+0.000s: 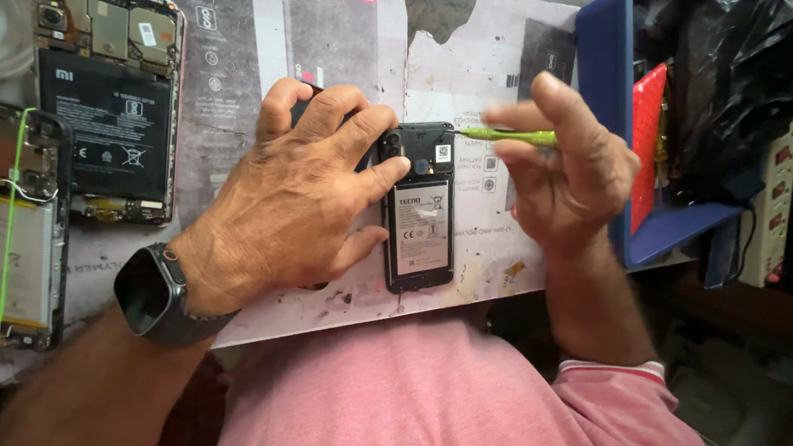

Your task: The person uses a green screwdriver to remove screws from the back of a disassembled smartphone. They then detach the back cover and set it aside, exposing the internal components.

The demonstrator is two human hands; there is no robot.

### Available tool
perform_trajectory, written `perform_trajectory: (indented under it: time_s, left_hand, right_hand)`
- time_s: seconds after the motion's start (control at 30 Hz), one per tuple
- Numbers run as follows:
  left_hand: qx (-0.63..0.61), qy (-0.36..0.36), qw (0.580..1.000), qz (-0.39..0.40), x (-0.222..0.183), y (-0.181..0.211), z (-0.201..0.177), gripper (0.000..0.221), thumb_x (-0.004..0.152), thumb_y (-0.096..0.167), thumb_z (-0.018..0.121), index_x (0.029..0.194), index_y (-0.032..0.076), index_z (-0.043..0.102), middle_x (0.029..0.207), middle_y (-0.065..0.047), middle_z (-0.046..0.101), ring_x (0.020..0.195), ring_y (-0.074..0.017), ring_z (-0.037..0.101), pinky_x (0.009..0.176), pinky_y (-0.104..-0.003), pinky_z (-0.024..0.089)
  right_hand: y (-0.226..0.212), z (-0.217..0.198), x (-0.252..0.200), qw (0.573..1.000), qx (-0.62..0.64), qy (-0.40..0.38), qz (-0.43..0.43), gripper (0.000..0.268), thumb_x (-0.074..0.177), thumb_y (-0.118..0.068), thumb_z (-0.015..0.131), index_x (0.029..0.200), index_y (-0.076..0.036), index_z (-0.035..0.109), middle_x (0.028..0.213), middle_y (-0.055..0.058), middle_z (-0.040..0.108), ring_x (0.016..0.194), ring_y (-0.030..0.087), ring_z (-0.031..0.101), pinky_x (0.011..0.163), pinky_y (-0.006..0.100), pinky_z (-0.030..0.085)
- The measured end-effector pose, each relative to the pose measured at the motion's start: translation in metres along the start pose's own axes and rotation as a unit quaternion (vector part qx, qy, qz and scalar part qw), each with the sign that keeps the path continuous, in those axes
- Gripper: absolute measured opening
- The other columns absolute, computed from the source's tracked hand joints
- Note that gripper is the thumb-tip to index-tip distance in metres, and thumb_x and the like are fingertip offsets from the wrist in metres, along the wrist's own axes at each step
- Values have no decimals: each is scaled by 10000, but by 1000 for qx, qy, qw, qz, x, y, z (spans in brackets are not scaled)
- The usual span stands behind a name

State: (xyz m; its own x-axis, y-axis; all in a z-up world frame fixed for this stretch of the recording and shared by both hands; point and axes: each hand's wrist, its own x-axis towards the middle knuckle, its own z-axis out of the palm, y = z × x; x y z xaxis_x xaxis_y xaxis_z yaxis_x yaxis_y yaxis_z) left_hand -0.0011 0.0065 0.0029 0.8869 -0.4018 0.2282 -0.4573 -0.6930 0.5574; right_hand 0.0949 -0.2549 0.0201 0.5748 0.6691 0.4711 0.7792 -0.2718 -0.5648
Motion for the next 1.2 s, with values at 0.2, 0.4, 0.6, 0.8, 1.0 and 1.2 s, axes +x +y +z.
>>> perform_trajectory:
  time_s: [0.2, 0.4, 0.6, 0.8, 1.0, 1.2]
  left_hand:
    - [-1, 2, 1000, 2, 0, -1, 0, 605, 691, 430, 861, 1185, 92, 768, 1361, -110, 563, 1327, -301, 421, 1118, -555, 218]
    - [3, 3, 1000, -1, -1, -1, -2, 626, 679, 429, 865, 1194, 88, 766, 1369, -113, 555, 1335, -301, 417, 1119, -554, 224]
    - [-1, -2, 1000, -1, 0, -1, -1, 638, 677, 429, 871, 1207, 91, 763, 1382, -118, 550, 1344, -301, 409, 1131, -552, 218]
    - [4, -5, 1000, 3, 0, -1, 0, 640, 689, 436, 862, 1220, 92, 761, 1389, -124, 547, 1344, -304, 404, 1135, -551, 204]
    - [7, -8, 1000, 4, 0, -2, 0, 643, 681, 431, 862, 1222, 98, 761, 1387, -120, 549, 1344, -303, 401, 1130, -554, 195]
    - [7, -6, 1000, 2, -2, -2, 0, 636, 686, 438, 866, 1216, 102, 765, 1394, -116, 553, 1347, -299, 402, 1141, -558, 189]
  right_hand:
    - [8, 5, 1, 999, 54, 9, -1, 482, 1125, -47, 652, 1557, -78, 441, 1092, 196, 762, 963, 226, 794, 804, 295, 692]
    - [0, 3, 3, 999, 46, -8, 26, 463, 1149, -60, 635, 1548, -59, 400, 1117, 183, 759, 977, 201, 786, 810, 265, 671]
    - [-4, 2, 2, 998, 42, -20, 31, 467, 1200, -40, 645, 1587, -85, 386, 1217, 239, 736, 1061, 238, 799, 884, 292, 694]
    - [-5, 1, 9, 1000, 2, -2, 0, 482, 1103, -47, 676, 1523, -56, 442, 1071, 183, 763, 943, 226, 792, 782, 281, 671]
    - [1, 2, 8, 999, 28, -20, -7, 474, 1148, -51, 651, 1554, -65, 407, 1189, 217, 742, 1045, 244, 783, 878, 291, 693]
    - [-1, 4, 8, 1000, 20, -15, -13, 495, 1108, -14, 678, 1532, -52, 425, 1182, 201, 708, 1069, 274, 769, 865, 306, 682]
